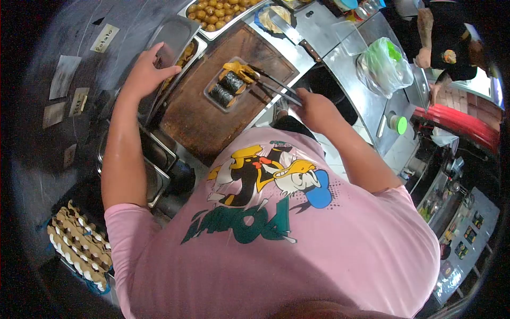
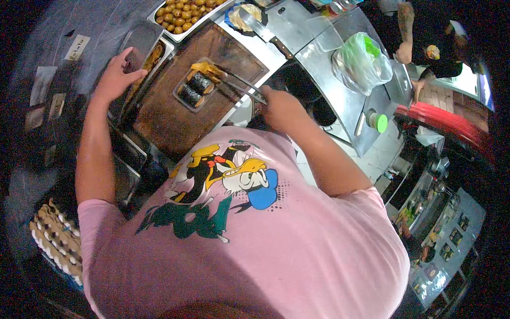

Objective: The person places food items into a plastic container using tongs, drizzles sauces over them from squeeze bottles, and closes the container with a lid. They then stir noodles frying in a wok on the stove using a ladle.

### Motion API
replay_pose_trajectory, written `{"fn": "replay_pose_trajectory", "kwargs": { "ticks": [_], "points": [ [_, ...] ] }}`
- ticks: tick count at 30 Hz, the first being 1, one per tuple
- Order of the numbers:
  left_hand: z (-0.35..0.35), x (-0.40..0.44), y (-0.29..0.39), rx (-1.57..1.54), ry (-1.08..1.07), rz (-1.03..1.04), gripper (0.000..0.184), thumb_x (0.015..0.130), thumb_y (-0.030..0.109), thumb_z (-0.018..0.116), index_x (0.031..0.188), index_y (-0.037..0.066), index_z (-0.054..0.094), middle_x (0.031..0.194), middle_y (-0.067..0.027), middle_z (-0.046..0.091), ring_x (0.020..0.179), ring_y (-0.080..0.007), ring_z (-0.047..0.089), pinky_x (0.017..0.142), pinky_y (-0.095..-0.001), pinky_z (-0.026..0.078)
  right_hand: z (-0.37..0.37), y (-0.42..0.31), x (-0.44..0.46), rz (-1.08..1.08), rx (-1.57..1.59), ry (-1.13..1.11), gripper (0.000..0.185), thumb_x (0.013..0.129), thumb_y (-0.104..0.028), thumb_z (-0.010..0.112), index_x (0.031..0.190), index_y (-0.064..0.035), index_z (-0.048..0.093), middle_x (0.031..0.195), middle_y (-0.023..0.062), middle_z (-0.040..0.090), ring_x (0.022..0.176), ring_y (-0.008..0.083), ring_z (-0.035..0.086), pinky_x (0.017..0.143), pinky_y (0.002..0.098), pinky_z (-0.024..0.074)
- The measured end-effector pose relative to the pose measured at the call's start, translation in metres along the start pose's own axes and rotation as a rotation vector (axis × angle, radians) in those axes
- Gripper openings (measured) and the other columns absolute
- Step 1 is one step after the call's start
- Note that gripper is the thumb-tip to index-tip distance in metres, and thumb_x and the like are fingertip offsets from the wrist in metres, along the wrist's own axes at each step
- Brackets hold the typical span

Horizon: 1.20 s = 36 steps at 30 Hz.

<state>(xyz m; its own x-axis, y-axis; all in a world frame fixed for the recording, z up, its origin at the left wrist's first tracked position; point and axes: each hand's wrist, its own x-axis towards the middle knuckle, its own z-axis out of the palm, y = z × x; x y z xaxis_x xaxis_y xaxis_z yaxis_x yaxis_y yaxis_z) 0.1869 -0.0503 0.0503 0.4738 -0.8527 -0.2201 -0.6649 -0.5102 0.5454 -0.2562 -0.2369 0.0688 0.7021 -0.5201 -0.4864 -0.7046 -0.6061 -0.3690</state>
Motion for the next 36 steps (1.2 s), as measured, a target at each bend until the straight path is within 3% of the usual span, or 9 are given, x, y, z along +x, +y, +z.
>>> {"fn": "replay_pose_trajectory", "kwargs": {
  "ticks": [4,12,16,19,22,27,30,32,36],
  "points": [
    [-0.003,-0.002,0.007,0.050,-0.014,-0.023,0.100,0.080,0.047,0.090,0.157,0.002,0.047,0.144,-0.0287,0.056,0.132,-0.0407,0.060,0.111,-0.0459,0.048,-0.008,0.008,-0.009,0.060,-0.092,-0.045,0.027,0.098,-0.024,0.067,0.116,-0.0043,0.062,0.100,0.0257,0.074,0.098,0.0458,0.071,0.085,0.0572,0.0553],
    [-0.001,-0.003,0.015,0.048,-0.012,-0.039,0.100,0.079,0.050,0.090,0.156,0.001,0.048,0.144,-0.0290,0.057,0.133,-0.0406,0.060,0.111,-0.0462,0.048,-0.011,-0.006,0.022,-0.063,-0.152,-0.023,0.028,0.097,-0.021,0.066,0.119,-0.0033,0.065,0.101,0.0263,0.074,0.097,0.0446,0.073,0.083,0.0558,0.0578],
    [0.000,-0.003,0.018,0.062,-0.004,-0.034,0.101,0.080,0.050,0.089,0.157,0.001,0.047,0.146,-0.0293,0.056,0.133,-0.0406,0.060,0.111,-0.0463,0.048,-0.018,-0.025,0.039,-0.026,-0.234,-0.030,0.033,0.095,-0.019,0.068,0.125,-0.0064,0.067,0.105,0.0216,0.076,0.099,0.0407,0.075,0.082,0.0544,0.0601],
    [0.000,-0.005,0.015,0.055,-0.005,-0.054,0.100,0.080,0.050,0.089,0.157,0.001,0.048,0.147,-0.0295,0.056,0.133,-0.0409,0.060,0.111,-0.0466,0.049,-0.047,-0.038,0.031,0.047,-0.310,-0.144,0.032,0.093,-0.018,0.068,0.123,-0.0089,0.070,0.108,0.0193,0.077,0.100,0.0391,0.075,0.083,0.0522,0.0611],
    [0.001,-0.006,0.010,0.068,-0.007,-0.052,0.100,0.080,0.050,0.089,0.157,0.001,0.047,0.146,-0.0297,0.056,0.133,-0.0416,0.060,0.110,-0.0470,0.049,-0.048,-0.028,0.028,0.042,-0.361,-0.116,0.031,0.092,-0.018,0.069,0.123,-0.0108,0.072,0.109,0.0181,0.077,0.102,0.0382,0.076,0.083,0.0510,0.0617],
    [0.003,-0.006,0.011,0.055,-0.007,-0.057,0.101,0.079,0.050,0.089,0.157,0.001,0.047,0.145,-0.0299,0.057,0.133,-0.0417,0.060,0.111,-0.0469,0.049,-0.048,-0.036,0.040,-0.012,-0.379,-0.108,0.034,0.092,-0.017,0.069,0.125,-0.0114,0.071,0.107,0.0192,0.078,0.100,0.0382,0.076,0.083,0.0514,0.0620],
    [0.002,-0.004,0.013,0.058,0.000,-0.052,0.101,0.079,0.050,0.089,0.157,0.001,0.048,0.144,-0.0300,0.057,0.133,-0.0416,0.061,0.111,-0.0467,0.049,-0.045,-0.044,0.055,-0.047,-0.344,-0.054,0.038,0.092,-0.012,0.062,0.129,-0.0124,0.070,0.104,0.0214,0.076,0.100,0.0398,0.074,0.082,0.0532,0.0600],
    [0.002,-0.002,0.012,0.065,0.004,-0.048,0.101,0.079,0.050,0.089,0.157,0.001,0.048,0.144,-0.0300,0.057,0.132,-0.0416,0.061,0.111,-0.0467,0.049,-0.045,-0.044,0.062,-0.077,-0.404,-0.085,0.028,0.094,-0.014,0.062,0.119,-0.0103,0.072,0.106,0.0207,0.077,0.100,0.0393,0.076,0.082,0.0525,0.0621],
    [0.004,-0.003,0.008,0.068,0.017,-0.042,0.098,0.080,0.046,0.090,0.158,0.006,0.048,0.143,-0.0278,0.058,0.126,-0.0380,0.063,0.109,-0.0448,0.050,-0.063,-0.034,0.055,-0.082,-0.444,-0.105,0.027,0.094,-0.014,0.061,0.117,-0.0093,0.073,0.106,0.0211,0.077,0.099,0.0397,0.076,0.082,0.0525,0.0622]
  ]
}}
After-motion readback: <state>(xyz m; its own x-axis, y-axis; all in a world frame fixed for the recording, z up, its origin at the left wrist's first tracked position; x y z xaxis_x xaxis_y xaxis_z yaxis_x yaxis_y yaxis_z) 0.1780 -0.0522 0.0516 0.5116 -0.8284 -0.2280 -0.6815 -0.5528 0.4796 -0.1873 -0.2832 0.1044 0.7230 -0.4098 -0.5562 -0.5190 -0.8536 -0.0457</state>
